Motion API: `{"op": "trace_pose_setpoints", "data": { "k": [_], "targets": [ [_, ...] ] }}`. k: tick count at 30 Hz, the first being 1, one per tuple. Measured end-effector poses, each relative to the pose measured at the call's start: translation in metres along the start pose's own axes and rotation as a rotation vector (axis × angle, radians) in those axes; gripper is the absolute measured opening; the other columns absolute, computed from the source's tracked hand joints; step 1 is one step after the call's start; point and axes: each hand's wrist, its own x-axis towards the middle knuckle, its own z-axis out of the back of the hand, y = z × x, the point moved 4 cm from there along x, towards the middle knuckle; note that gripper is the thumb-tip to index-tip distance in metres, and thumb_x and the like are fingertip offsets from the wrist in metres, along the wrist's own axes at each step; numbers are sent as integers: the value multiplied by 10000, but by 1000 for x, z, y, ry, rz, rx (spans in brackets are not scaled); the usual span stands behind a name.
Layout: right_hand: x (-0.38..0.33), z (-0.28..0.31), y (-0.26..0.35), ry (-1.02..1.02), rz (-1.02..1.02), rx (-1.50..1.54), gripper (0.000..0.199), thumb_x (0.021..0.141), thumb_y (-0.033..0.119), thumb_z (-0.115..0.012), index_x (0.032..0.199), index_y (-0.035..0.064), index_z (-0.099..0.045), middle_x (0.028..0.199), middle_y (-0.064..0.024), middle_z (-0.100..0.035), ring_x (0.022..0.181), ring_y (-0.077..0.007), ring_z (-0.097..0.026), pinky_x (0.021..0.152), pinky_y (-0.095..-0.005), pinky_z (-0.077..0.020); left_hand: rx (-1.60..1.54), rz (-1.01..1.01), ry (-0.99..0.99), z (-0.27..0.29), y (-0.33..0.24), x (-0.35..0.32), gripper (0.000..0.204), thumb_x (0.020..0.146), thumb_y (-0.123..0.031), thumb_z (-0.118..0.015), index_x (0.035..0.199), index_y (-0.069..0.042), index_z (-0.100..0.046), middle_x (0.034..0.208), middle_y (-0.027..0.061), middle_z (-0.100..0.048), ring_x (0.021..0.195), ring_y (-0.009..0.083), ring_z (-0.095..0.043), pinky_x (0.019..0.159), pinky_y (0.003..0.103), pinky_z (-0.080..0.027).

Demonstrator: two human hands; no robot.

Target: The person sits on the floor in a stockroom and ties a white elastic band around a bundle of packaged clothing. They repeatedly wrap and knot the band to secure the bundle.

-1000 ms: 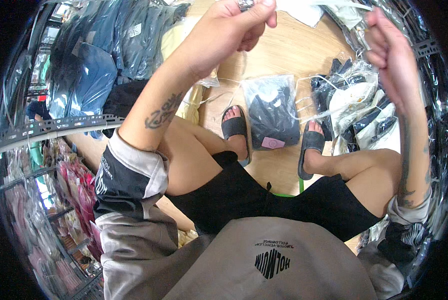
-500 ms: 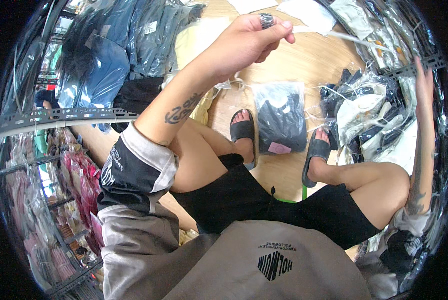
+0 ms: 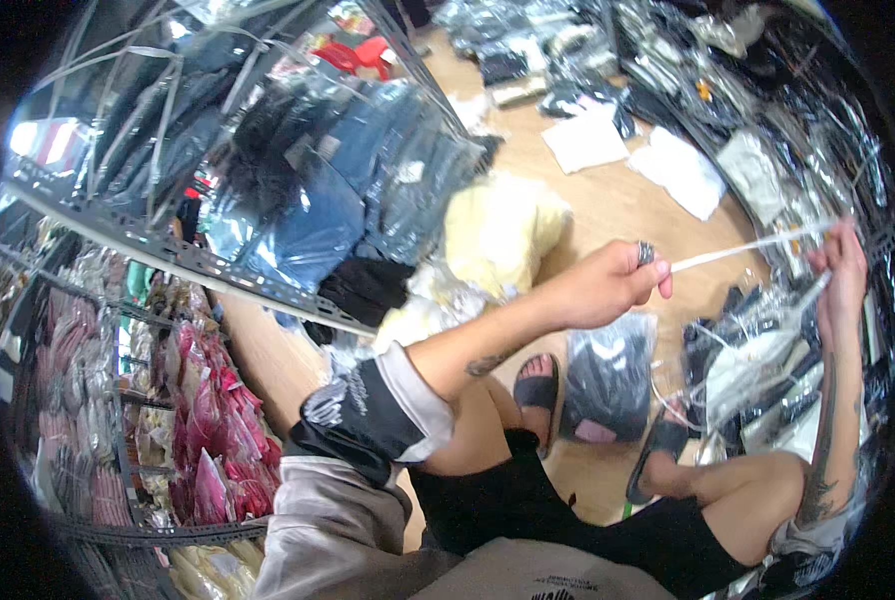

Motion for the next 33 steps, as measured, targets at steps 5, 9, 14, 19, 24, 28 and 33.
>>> {"op": "trace_pose_setpoints", "data": {
  "k": [5, 9, 14, 19, 24, 28, 33],
  "targets": [
    [72, 192, -98, -329, -219, -19, 338, 973, 387, -457, 995, 68, -567, 798, -13, -553, 739, -91, -533, 670, -236, -422, 10, 106, 28, 22, 15, -9, 308, 999, -303, -423, 879, -72, -588, 586, -80, -355, 522, 41, -312, 477, 208, -281],
    [28, 75, -37, -269, 519, -908, 399, 958, 301, -495, 1221, 3, -524, 1077, -125, -601, 973, -173, -572, 897, -316, -433, 45, 118, 40, 17, 14, -5, 307, 999, -307, -422, 887, -67, -578, 590, -72, -365, 533, 39, -323, 484, 213, -288],
    [-159, -156, 148, 853, 565, -390, 443, 795, 39, -623, 1219, -16, -507, 1126, -156, -599, 947, -250, -613, 856, -348, -480, 39, 135, -128, 26, 33, -6, 307, 992, -318, -432, 888, -70, -581, 632, -38, -446, 550, 55, -388, 492, 220, -333],
    [-218, -163, 150, 1197, 776, -486, 470, 796, 138, -644, 1222, -5, -509, 1131, -156, -598, 1003, -278, -591, 896, -371, -450, -89, 184, -159, 21, 23, 0, 303, 994, -338, -430, 903, -83, -565, 623, -41, -466, 518, 42, -377, 446, 199, -302],
    [-207, -157, 140, 1041, 853, -576, 511, 798, 237, -665, 1226, 7, -511, 1137, -157, -597, 1059, -306, -569, 935, -393, -420, -233, 188, -61, 9, 4, -3, 301, 996, -327, -432, 982, -67, -585, 635, -55, -465, 516, 31, -358, 458, 188, -284],
    [-164, -162, 110, 630, 729, -700, 528, 810, 286, -663, 1233, 18, -497, 1135, -158, -591, 1117, -327, -535, 996, -424, -362, -384, 100, 143, -9, -12, -10, 311, 998, -300, -434, 1085, -56, -604, 653, -46, -503, 525, 31, -369, 483, 179, -304],
    [-137, -146, 58, 765, -70, -422, 180, 918, 133, -539, 827, 8, -630, 730, -19, -601, 629, -98, -521, 577, -251, -413, -354, 90, 275, -27, -21, -15, 272, 993, -260, -451, 1033, -42, -609, 663, -25, -546, 552, 27, -435, 498, 203, -332]
  ]
}}
